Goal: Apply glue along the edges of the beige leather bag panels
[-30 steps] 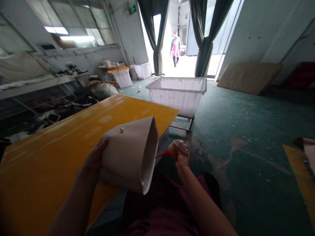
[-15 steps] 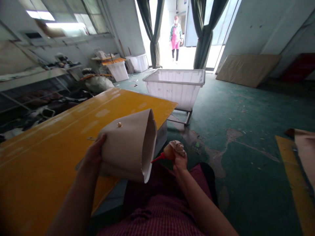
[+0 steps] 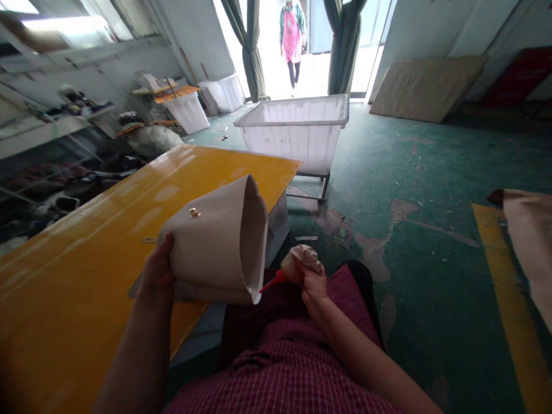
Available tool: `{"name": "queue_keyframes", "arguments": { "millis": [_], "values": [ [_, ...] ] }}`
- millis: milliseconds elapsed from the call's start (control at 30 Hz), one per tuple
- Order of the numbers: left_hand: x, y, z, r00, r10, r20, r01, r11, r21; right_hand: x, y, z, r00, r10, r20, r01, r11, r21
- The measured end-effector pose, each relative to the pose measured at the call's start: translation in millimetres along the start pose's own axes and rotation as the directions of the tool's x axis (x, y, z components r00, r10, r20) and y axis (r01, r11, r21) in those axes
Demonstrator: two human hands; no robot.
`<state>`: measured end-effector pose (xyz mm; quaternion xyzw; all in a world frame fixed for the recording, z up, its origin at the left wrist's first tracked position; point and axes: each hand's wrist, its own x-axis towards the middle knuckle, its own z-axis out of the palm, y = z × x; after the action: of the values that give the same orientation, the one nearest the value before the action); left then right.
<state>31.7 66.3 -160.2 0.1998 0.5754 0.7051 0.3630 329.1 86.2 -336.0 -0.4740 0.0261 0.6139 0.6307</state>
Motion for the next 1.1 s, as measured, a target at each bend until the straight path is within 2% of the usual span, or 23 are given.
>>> {"name": "queue_keyframes", "arguments": {
  "millis": [100,233,367,500,600,767,967,1100],
  "values": [
    [5,-10,-8.8,0.999,0.032,-0.021,-0.032,0.999,0.028,-8,-1,-7,1.0,0.022,0.016,-0.022,1.0,-0.012],
    [9,-20,-18.6,0.995,0.1,0.025,-0.101,0.995,0.017,-15,1,-17,0.998,0.063,0.027,-0.063,0.998,-0.008],
    [9,-23,-21.5,0.989,0.145,-0.011,-0.145,0.989,-0.003,-20,1,-23,0.992,0.122,0.013,-0.122,0.993,0.001],
    [9,-23,-23.3,0.985,0.165,-0.04,-0.166,0.986,-0.023,-19,-4,-16,0.991,0.137,-0.001,-0.137,0.989,0.063],
    [8,-24,-24.2,0.983,0.174,-0.052,-0.176,0.984,-0.035,-12,-6,-5,0.995,0.096,-0.037,-0.092,0.991,0.099],
    [2,-23,-22.9,0.989,0.138,-0.052,-0.138,0.99,-0.006,-7,-5,-3,0.998,0.01,-0.067,-0.009,1.0,0.024],
    [2,-17,-23.6,0.996,0.092,-0.002,-0.092,0.993,0.074,-23,-4,-23,0.987,0.161,0.005,-0.161,0.986,0.049],
    [7,10,-16.5,0.999,-0.021,0.048,0.015,0.991,0.134,-16,-9,-29,0.998,0.024,0.064,-0.025,1.0,0.011]
  ]
}}
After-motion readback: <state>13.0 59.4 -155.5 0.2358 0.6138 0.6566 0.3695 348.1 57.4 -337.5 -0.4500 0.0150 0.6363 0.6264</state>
